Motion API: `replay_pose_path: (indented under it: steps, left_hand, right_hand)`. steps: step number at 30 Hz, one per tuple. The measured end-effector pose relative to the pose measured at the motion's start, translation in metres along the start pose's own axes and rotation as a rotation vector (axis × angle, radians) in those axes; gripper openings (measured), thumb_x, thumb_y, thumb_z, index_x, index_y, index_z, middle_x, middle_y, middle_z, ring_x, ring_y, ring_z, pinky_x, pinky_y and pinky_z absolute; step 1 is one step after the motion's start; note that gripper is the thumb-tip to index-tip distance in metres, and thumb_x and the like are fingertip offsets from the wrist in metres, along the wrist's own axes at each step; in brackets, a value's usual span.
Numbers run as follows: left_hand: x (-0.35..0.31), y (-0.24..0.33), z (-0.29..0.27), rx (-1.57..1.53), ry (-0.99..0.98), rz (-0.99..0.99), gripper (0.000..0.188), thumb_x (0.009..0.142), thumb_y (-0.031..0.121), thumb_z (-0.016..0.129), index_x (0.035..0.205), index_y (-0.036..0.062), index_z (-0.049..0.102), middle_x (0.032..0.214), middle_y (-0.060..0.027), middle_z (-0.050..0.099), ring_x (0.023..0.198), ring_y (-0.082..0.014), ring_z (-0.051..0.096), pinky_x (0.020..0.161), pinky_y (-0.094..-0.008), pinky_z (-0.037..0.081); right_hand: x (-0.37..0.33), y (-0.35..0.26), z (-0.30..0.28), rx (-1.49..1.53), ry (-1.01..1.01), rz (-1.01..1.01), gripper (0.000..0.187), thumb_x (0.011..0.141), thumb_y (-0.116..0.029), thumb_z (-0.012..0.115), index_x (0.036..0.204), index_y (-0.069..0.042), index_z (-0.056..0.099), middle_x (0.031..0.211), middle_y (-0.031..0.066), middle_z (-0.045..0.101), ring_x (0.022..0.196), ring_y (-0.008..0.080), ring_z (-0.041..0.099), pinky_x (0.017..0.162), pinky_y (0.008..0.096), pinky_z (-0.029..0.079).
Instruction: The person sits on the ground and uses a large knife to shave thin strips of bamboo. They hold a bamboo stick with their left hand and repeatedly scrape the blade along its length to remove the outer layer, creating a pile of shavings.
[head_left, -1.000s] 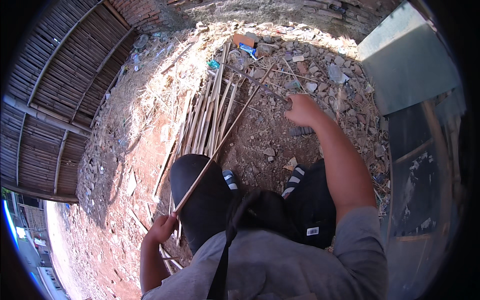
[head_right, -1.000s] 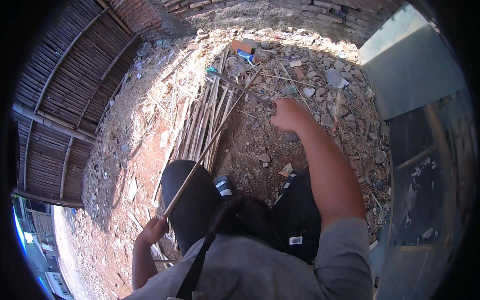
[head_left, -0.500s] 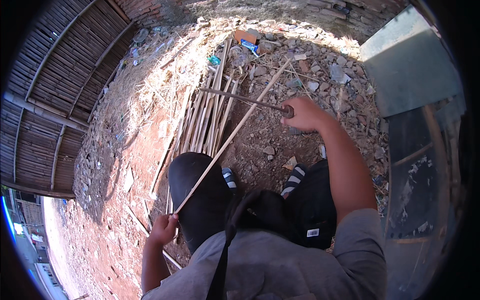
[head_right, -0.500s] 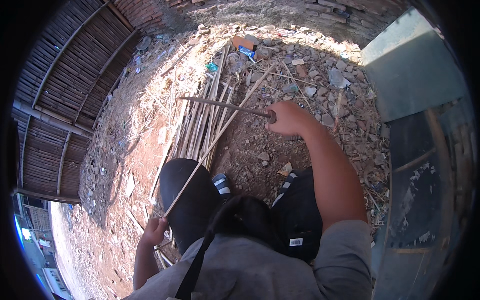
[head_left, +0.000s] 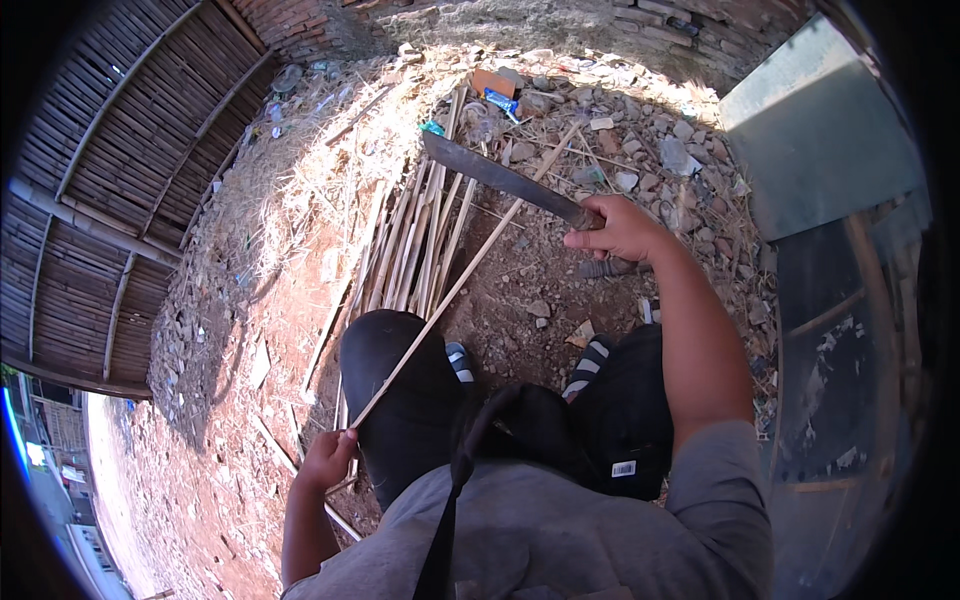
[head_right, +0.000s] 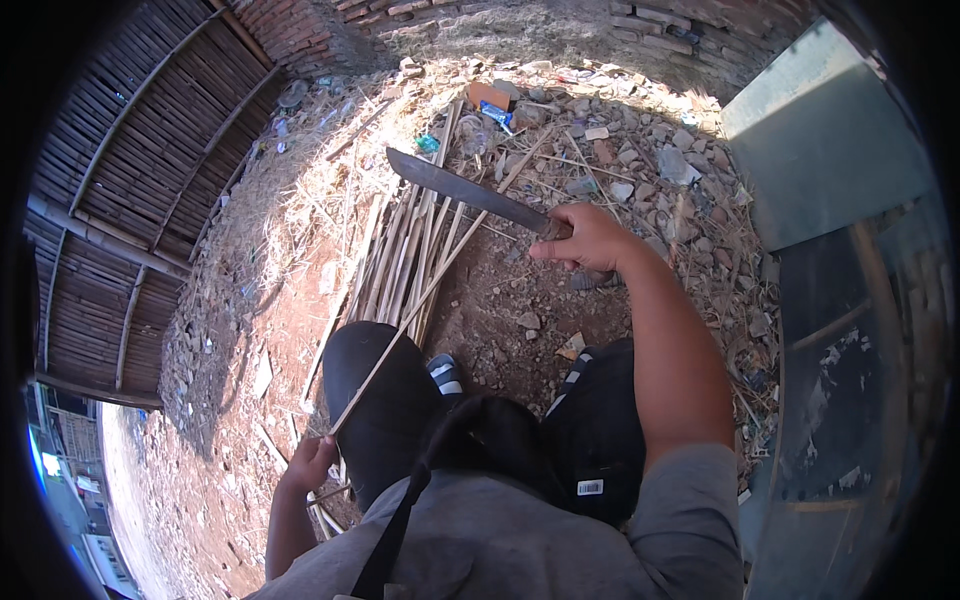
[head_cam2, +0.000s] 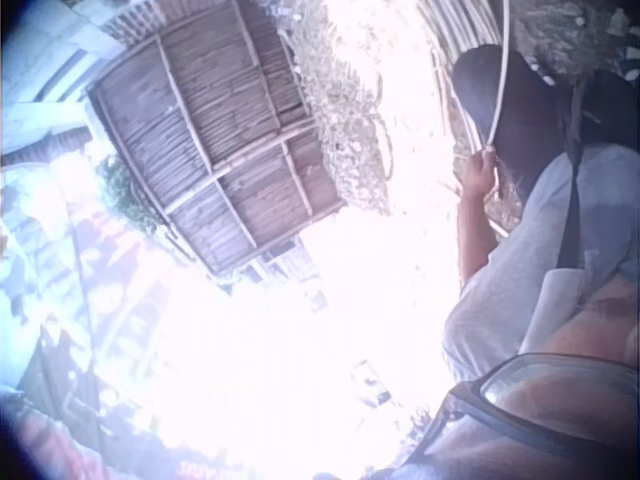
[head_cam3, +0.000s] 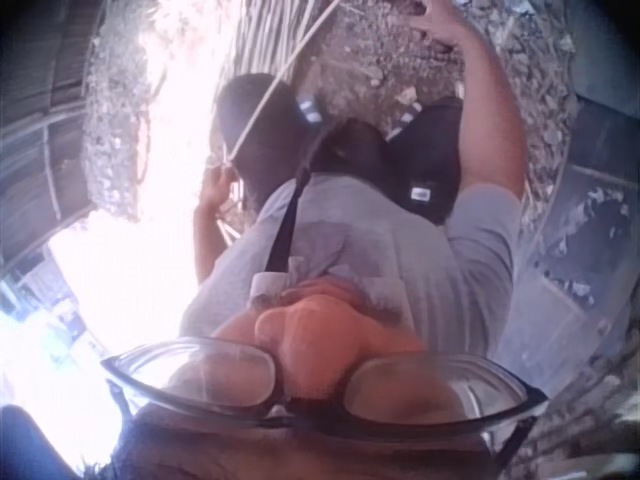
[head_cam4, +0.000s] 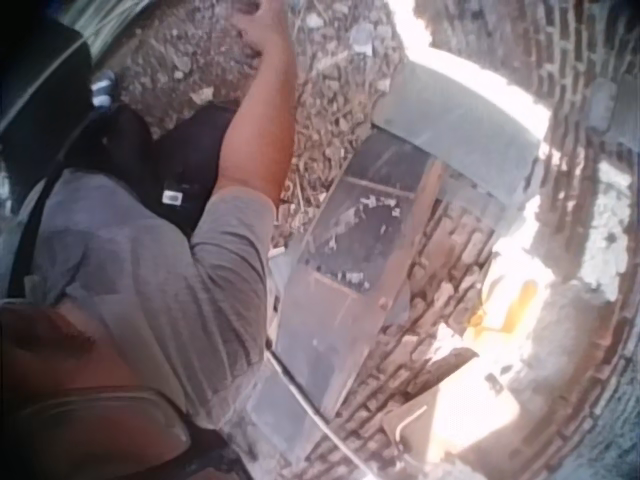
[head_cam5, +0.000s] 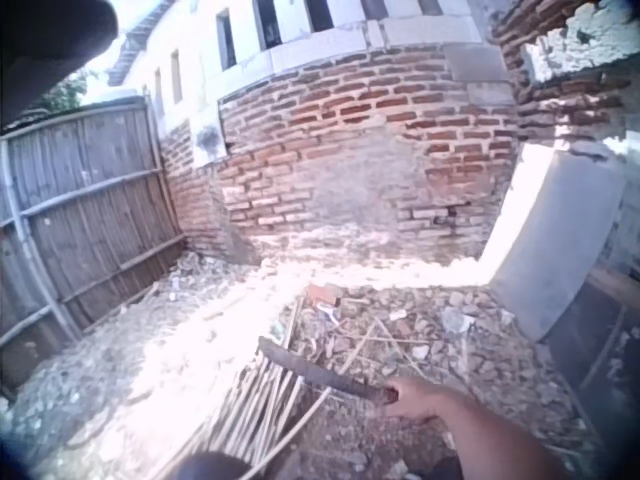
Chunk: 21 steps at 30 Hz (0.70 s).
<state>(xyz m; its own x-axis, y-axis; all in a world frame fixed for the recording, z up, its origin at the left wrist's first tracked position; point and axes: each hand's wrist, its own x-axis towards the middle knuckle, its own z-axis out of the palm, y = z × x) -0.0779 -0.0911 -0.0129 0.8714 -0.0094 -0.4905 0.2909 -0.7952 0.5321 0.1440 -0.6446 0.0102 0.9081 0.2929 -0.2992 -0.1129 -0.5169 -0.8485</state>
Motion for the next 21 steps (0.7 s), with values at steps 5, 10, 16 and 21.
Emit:
replay_pose_path:
  steps: [5, 10, 16, 21]
  left_hand:
    - [0.004, 0.002, -0.002, 0.002, -0.024, -0.004, 0.063, 0.103, 0.049, 0.048, 0.078, -0.0042, 0.071, 0.068, -0.0149, 0.069, 0.069, -0.0242, 0.069, 0.068, -0.0389, 0.052]
    - [0.007, -0.007, -0.002, -0.038, -0.051, -0.014, 0.063, 0.103, 0.049, 0.048, 0.077, -0.0032, 0.071, 0.066, -0.0138, 0.068, 0.067, -0.024, 0.067, 0.068, -0.0387, 0.051]
    - [0.004, -0.005, -0.001, -0.054, -0.035, -0.024, 0.062, 0.103, 0.049, 0.048, 0.077, -0.0021, 0.071, 0.067, -0.0133, 0.067, 0.069, -0.023, 0.066, 0.069, -0.0391, 0.051]
    - [0.003, 0.0, -0.006, -0.008, -0.063, -0.051, 0.061, 0.103, 0.049, 0.048, 0.077, -0.0022, 0.071, 0.068, -0.0141, 0.067, 0.07, -0.0232, 0.066, 0.07, -0.0397, 0.051]
  right_hand:
    - [0.006, 0.02, -0.003, -0.071, 0.363, -0.044, 0.048, 0.086, -0.043, 0.08, 0.108, -0.004, 0.064, 0.072, 0.0008, 0.062, 0.06, 0.0108, 0.058, 0.057, 0.0304, 0.047]
    - [0.02, 0.028, 0.011, -0.09, 0.51, -0.14, 0.049, 0.086, -0.044, 0.08, 0.109, -0.005, 0.064, 0.069, -0.0005, 0.059, 0.058, 0.0117, 0.056, 0.056, 0.0311, 0.046]
    - [0.021, 0.019, 0.001, 0.112, 0.477, -0.03, 0.045, 0.085, -0.04, 0.082, 0.103, -0.005, 0.061, 0.066, -0.0011, 0.057, 0.054, 0.0111, 0.052, 0.053, 0.0305, 0.043]
    - [0.02, 0.029, 0.01, -0.256, 0.353, -0.19, 0.035, 0.088, -0.029, 0.078, 0.106, -0.005, 0.06, 0.066, -0.0012, 0.056, 0.051, 0.0086, 0.051, 0.048, 0.0291, 0.041]
